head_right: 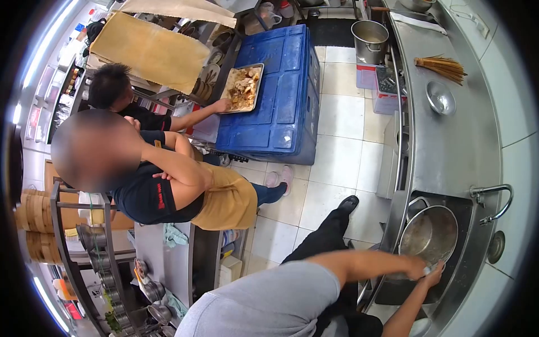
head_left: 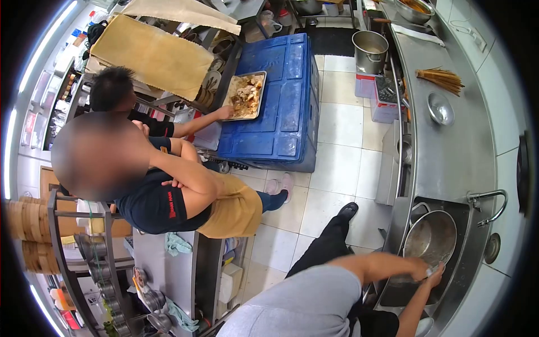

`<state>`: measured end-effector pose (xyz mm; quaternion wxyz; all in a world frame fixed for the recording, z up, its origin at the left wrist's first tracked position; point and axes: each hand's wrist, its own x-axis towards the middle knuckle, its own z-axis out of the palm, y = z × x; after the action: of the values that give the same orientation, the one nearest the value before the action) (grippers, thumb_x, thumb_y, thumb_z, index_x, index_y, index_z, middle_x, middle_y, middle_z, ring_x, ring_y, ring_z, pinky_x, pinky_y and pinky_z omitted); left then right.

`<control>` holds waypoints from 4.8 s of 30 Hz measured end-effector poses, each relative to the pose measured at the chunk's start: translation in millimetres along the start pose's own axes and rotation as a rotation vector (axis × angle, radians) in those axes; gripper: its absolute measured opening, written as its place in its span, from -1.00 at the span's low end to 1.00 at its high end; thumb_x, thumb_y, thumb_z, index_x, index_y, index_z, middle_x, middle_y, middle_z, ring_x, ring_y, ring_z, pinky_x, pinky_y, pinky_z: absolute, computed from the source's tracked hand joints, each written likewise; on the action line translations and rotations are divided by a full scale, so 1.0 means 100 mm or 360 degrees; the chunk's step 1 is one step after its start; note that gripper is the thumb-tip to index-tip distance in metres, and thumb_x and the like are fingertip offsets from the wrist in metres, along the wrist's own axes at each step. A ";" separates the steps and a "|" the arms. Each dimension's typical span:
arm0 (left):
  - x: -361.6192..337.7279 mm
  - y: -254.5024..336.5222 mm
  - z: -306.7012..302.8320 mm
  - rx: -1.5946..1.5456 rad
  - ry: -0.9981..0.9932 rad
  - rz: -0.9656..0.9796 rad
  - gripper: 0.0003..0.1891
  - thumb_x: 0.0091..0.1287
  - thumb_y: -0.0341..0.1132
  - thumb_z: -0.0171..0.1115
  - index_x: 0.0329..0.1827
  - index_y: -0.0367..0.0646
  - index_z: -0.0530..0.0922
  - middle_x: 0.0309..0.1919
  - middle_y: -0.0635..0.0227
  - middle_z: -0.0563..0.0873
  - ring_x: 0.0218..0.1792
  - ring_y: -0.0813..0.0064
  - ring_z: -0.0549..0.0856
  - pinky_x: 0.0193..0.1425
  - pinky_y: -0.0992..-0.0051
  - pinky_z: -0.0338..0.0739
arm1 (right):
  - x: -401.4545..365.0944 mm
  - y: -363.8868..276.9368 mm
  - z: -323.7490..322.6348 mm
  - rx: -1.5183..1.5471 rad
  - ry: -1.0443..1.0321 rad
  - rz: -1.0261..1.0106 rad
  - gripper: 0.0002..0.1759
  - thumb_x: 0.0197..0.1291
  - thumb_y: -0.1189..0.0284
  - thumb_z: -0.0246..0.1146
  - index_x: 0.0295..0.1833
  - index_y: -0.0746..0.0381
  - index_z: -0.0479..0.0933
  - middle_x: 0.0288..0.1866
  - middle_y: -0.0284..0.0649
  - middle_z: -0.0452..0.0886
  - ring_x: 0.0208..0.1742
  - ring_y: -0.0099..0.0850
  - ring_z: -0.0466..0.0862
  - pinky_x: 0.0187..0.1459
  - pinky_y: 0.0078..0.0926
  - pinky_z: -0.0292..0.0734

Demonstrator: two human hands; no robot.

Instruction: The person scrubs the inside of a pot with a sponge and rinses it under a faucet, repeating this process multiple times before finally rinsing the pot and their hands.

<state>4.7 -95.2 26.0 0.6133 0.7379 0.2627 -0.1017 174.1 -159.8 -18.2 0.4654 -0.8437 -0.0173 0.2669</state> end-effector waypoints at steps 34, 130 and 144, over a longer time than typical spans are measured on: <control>-0.47 0.01 -0.60 0.1334 -0.0143 0.0308 -0.40 0.22 0.32 0.21 0.10 0.07 0.68 -0.11 0.05 0.76 -0.01 0.05 0.75 0.12 0.10 0.60 | 0.01 -0.27 -0.18 0.0213 -0.0163 0.0153 0.08 -0.09 0.14 0.56 0.41 0.55 0.22 0.36 0.22 0.40 0.26 -0.04 0.56 0.15 -0.17 0.54; -1.29 0.89 -0.81 0.1157 0.0907 0.0603 -0.55 0.11 -0.44 0.27 0.11 0.14 0.67 -0.02 0.03 0.60 0.00 -0.06 0.66 0.11 0.12 0.60 | -1.76 -1.19 -0.84 0.0269 -0.0066 -0.0920 -0.42 -0.05 0.49 0.25 0.20 0.35 0.61 0.06 -0.10 0.75 0.11 -0.35 0.72 0.18 -0.46 0.53; -1.86 1.52 -1.84 0.1168 0.1250 0.0539 -0.50 0.09 -0.52 0.26 0.14 0.06 0.68 -0.06 -0.02 0.63 -0.05 -0.08 0.68 0.07 0.13 0.62 | -1.70 -2.01 0.23 0.0540 -0.0539 -0.0673 -0.39 -0.11 0.34 0.30 0.17 0.28 0.64 -0.03 -0.03 0.76 -0.01 -0.30 0.73 0.05 -0.42 0.55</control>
<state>-105.7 15.1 285.4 0.1803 0.9171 0.2965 0.1960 61.4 -75.8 205.4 0.6350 -0.6754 -0.2249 0.3000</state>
